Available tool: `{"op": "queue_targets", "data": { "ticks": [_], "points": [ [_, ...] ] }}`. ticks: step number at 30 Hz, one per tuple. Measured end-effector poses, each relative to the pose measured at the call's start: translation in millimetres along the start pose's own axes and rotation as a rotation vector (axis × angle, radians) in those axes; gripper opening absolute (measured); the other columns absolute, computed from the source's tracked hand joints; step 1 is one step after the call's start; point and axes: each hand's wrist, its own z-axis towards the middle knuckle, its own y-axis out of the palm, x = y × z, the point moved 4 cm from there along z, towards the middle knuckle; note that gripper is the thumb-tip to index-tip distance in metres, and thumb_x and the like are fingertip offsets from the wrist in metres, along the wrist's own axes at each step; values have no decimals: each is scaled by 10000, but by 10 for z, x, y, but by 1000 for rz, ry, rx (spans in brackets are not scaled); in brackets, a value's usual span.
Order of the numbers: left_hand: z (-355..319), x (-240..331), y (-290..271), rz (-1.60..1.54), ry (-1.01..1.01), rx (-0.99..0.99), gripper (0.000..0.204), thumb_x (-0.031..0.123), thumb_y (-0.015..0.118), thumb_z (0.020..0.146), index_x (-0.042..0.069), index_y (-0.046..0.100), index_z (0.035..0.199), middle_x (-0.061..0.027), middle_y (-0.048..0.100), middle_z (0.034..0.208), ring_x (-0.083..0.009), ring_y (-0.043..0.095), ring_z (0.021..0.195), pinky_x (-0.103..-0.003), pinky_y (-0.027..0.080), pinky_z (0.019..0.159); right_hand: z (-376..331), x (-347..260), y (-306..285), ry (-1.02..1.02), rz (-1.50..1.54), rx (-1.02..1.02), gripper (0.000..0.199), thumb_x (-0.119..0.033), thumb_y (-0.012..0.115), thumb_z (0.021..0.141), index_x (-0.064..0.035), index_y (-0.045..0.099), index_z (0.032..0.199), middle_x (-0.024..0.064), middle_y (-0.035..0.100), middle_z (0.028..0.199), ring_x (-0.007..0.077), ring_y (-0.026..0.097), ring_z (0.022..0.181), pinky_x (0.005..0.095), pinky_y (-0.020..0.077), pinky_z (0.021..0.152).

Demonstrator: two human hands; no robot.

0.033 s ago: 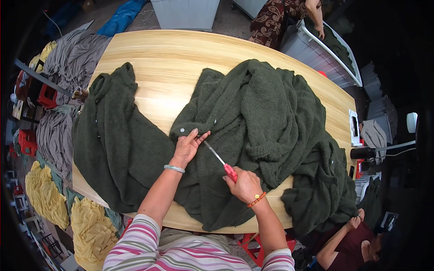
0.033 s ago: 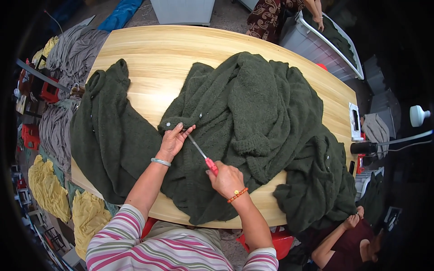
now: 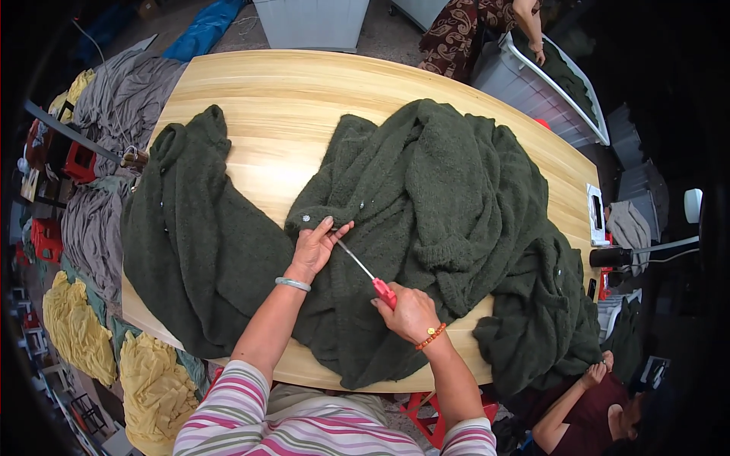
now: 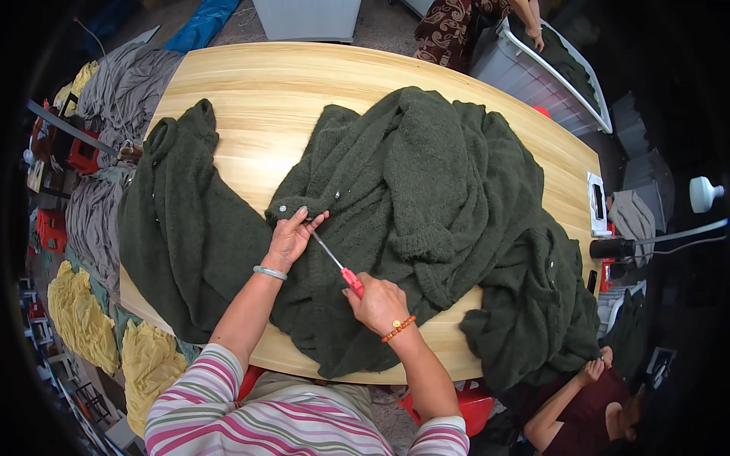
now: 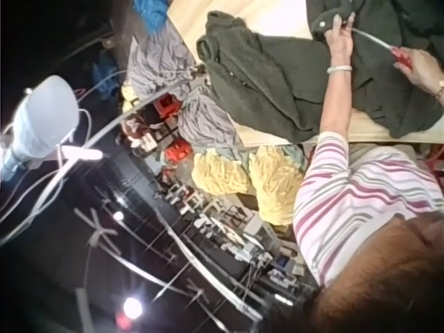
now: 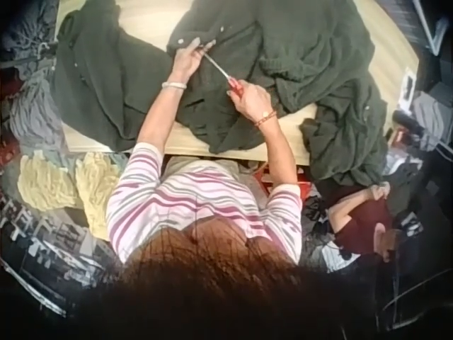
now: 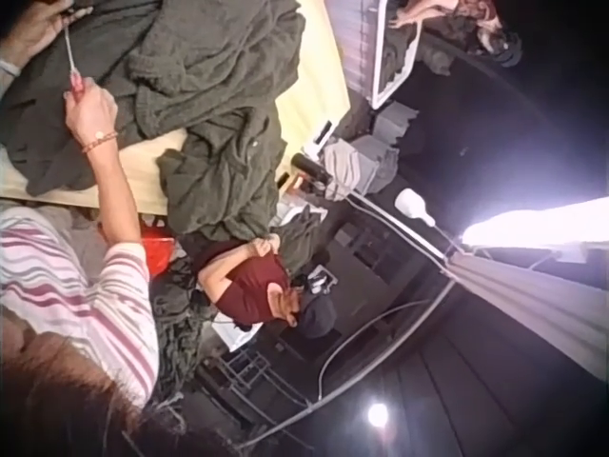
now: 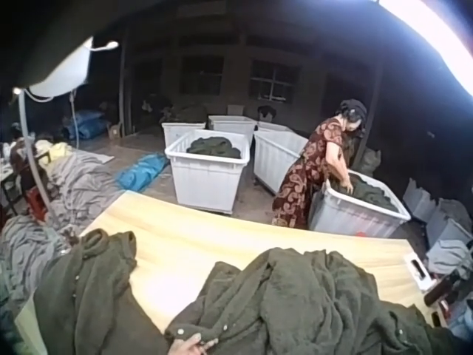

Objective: Trimming loose threads from green knitted sweaters using scissors at a workbench.

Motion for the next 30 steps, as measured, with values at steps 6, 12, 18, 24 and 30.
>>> {"op": "queue_targets", "data": {
  "ticks": [6,12,18,24,30],
  "points": [
    [59,-33,-137,-37,9,-5,118,98,605,943,-4,664,935,-126,686,1001,-338,650,1033,-383,553,920,62,-22,36,-6,-23,14,272,-324,643,867,-71,633,967,218,668,783,412,656,791,499,515,721],
    [94,-303,66,-143,-17,84,113,141,660,914,51,608,959,-90,650,957,-275,676,939,-324,557,751,-6,163,20,8,82,92,291,-355,640,872,-78,618,957,212,655,783,430,633,793,498,499,719],
    [502,-457,374,-144,-91,174,148,101,647,913,-7,610,1007,-108,637,1004,-283,676,915,-293,588,717,-97,284,-116,75,95,136,283,-331,655,867,-91,627,1015,211,656,801,432,629,808,494,497,712],
    [741,-416,511,-165,-54,248,118,-6,619,902,-80,595,990,-163,642,999,-346,666,979,-337,608,825,-108,345,-213,109,132,215,266,-322,654,867,-84,632,983,209,657,798,430,630,809,492,497,716],
    [289,-360,487,26,-14,-28,119,-11,562,923,-97,602,995,-187,659,1032,-405,608,1109,-428,546,959,-65,343,-272,111,42,175,276,-328,626,878,-77,630,993,233,661,786,438,640,785,513,502,720]
  ]
}}
